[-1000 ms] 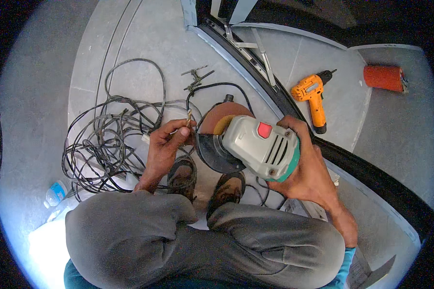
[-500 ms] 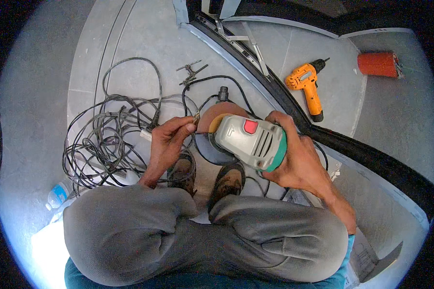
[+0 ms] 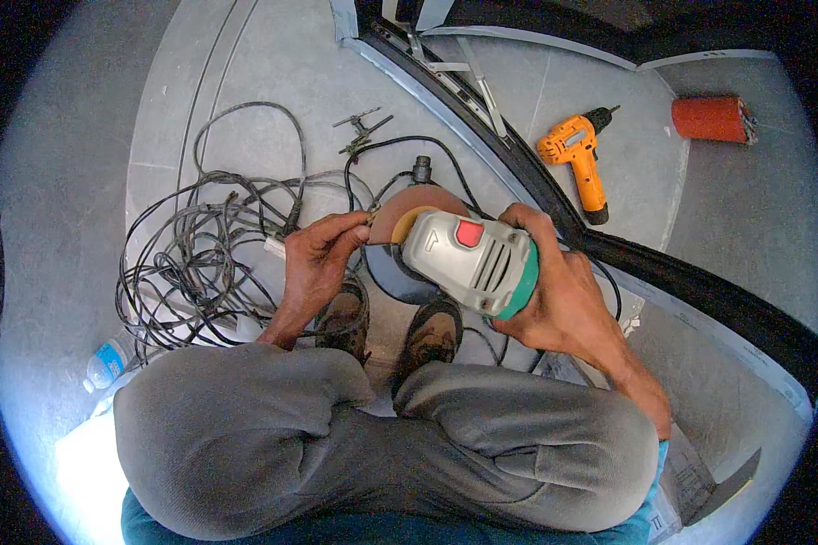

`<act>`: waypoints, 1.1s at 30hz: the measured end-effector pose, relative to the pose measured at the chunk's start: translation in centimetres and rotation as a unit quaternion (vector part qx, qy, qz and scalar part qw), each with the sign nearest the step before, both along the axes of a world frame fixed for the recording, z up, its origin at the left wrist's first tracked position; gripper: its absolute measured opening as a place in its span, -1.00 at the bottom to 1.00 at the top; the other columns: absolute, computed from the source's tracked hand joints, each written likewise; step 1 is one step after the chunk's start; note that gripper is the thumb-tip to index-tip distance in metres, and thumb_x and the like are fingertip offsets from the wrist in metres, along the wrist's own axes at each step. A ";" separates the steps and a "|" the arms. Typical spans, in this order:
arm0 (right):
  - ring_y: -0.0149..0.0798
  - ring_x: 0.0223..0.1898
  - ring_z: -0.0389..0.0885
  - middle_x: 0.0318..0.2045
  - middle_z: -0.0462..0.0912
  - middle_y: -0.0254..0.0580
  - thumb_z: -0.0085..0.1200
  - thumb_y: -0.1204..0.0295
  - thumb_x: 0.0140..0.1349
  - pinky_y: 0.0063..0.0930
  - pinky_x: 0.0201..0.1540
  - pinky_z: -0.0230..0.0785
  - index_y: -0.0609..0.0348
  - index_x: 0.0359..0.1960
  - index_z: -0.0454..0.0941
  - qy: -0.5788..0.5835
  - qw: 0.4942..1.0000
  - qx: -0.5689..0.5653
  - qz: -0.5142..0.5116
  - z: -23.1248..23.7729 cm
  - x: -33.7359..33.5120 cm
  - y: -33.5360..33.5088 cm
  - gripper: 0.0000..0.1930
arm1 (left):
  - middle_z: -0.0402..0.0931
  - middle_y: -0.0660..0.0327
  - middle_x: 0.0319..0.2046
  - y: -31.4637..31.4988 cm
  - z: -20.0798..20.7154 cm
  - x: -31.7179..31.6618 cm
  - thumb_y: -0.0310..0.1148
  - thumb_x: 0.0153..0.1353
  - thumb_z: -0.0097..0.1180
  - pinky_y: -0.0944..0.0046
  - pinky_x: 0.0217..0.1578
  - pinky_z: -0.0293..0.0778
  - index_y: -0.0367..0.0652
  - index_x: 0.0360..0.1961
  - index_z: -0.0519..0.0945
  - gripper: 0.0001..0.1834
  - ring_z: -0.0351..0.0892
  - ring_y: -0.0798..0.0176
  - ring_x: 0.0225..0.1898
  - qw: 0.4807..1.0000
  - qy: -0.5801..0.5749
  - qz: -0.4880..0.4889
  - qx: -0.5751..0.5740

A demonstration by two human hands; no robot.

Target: The camera wearer uses a handheld angle grinder to grind the tip of a drill bit.

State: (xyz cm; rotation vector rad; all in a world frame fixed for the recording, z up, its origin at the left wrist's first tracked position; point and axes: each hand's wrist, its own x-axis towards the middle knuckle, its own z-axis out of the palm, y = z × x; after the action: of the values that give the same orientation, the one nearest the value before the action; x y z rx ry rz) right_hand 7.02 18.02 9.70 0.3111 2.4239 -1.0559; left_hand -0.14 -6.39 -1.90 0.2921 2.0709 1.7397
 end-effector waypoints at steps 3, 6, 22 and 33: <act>0.18 -0.11 0.55 -0.19 0.55 0.03 0.37 0.52 -0.46 -0.14 -0.03 0.36 0.03 0.12 0.10 0.001 1.000 0.003 -0.002 -0.1 0.0 0.2 -0.04 | 0.59 0.10 -0.43 0.2 -0.1 -0.1 -0.48 0.14 0.13 0.37 -0.42 0.43 -0.28 -0.20 0.60 -0.81 0.52 0.34 -0.46 1.000 0.014 -0.007 -0.012; 0.17 -0.12 0.55 -0.15 0.53 0.00 0.36 0.51 -0.45 -0.13 -0.03 0.36 0.03 0.13 0.10 0.000 1.000 0.013 0.004 -0.2 0.0 0.2 -0.04 | 0.59 0.09 -0.43 0.2 -0.3 -0.2 -0.48 0.14 0.14 0.37 -0.42 0.43 -0.28 -0.21 0.60 -0.81 0.53 0.32 -0.46 0.999 0.032 -0.012 -0.020; 0.14 -0.09 0.55 -0.12 0.51 0.07 0.34 0.53 -0.40 -0.17 0.00 0.39 0.10 0.14 0.08 -0.015 1.000 0.011 0.011 -0.3 0.0 0.1 -0.06 | 0.60 0.10 -0.35 0.2 0.3 -0.4 -0.60 0.13 0.08 0.43 -0.34 0.46 -0.32 -0.21 0.59 -0.81 0.55 0.38 -0.36 0.997 0.011 -0.045 -0.056; 0.20 -0.17 0.56 -0.15 0.53 0.08 0.33 0.47 -0.33 -0.08 -0.10 0.43 0.08 0.14 0.08 0.035 0.998 0.016 0.041 -0.5 0.0 0.1 -0.10 | 0.59 0.10 -0.36 0.2 -0.1 -0.2 -0.59 0.14 0.08 0.43 -0.32 0.45 -0.32 -0.20 0.59 -0.81 0.54 0.38 -0.35 0.999 0.005 -0.033 -0.042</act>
State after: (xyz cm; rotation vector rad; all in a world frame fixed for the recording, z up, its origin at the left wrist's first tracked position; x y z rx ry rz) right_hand 7.02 18.17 9.16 0.1849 2.4954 -1.0097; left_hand -0.37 -6.22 -1.99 0.3407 2.1101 1.6120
